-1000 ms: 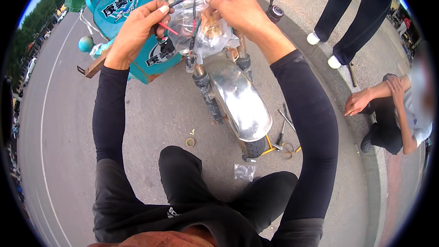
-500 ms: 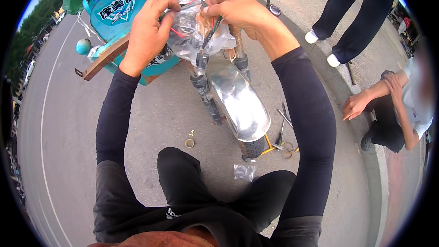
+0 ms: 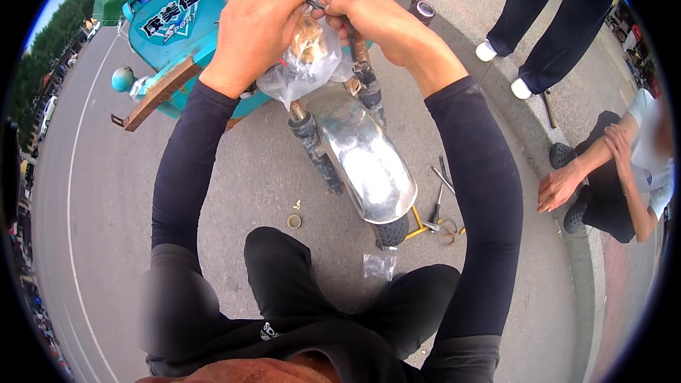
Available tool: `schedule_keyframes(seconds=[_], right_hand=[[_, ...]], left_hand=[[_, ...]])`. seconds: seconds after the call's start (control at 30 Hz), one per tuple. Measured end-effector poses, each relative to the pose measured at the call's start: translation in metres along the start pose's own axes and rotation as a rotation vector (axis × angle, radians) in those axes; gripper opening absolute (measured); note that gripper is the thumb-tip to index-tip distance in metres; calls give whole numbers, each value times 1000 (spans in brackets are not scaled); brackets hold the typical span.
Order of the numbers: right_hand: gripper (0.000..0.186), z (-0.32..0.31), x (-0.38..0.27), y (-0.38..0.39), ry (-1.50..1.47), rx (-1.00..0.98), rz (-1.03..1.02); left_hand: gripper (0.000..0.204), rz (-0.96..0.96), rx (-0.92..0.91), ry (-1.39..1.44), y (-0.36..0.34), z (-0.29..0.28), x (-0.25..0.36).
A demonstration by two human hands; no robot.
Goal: The person repairs electrical wiring on a teal three-wheeled vehicle. They strip wire insulation with pliers, twist exposed conductors together, and wrap the connections with black electrical tape.
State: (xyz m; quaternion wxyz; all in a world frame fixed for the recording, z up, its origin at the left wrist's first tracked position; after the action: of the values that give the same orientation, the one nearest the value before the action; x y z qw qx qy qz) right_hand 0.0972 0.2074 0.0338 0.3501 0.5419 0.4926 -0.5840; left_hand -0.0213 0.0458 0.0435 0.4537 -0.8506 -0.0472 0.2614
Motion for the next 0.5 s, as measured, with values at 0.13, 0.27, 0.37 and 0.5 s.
schedule_keyframes(seconds=[0.13,0.27,0.37,0.5], right_hand=[[30,1,4,-1,-77,4,-45],[30,12,22,-2,24,138,-311],[24,25,23,-1,487,365,-724],[23,28,25,-4,702,501,-870]], left_hand=[[21,24,-73,221,-7,7,-26],[18,50,-125,340,-15,2,-28],[18,66,-139,329,-15,4,-30],[17,31,-112,353,-13,10,-29]])
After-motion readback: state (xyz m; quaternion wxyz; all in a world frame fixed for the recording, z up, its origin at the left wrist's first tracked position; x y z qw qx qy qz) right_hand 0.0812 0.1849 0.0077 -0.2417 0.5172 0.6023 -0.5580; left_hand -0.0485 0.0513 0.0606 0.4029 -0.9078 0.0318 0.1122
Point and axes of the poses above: each hand's wrist, its own y-axis away from the middle knuckle, its own z-axis out of the palm, x = y × z, the point moved 1 cm from there along -y, towards the middle knuckle, and after that the axes turned 12 degrees about -y, right-handed, at the moved point
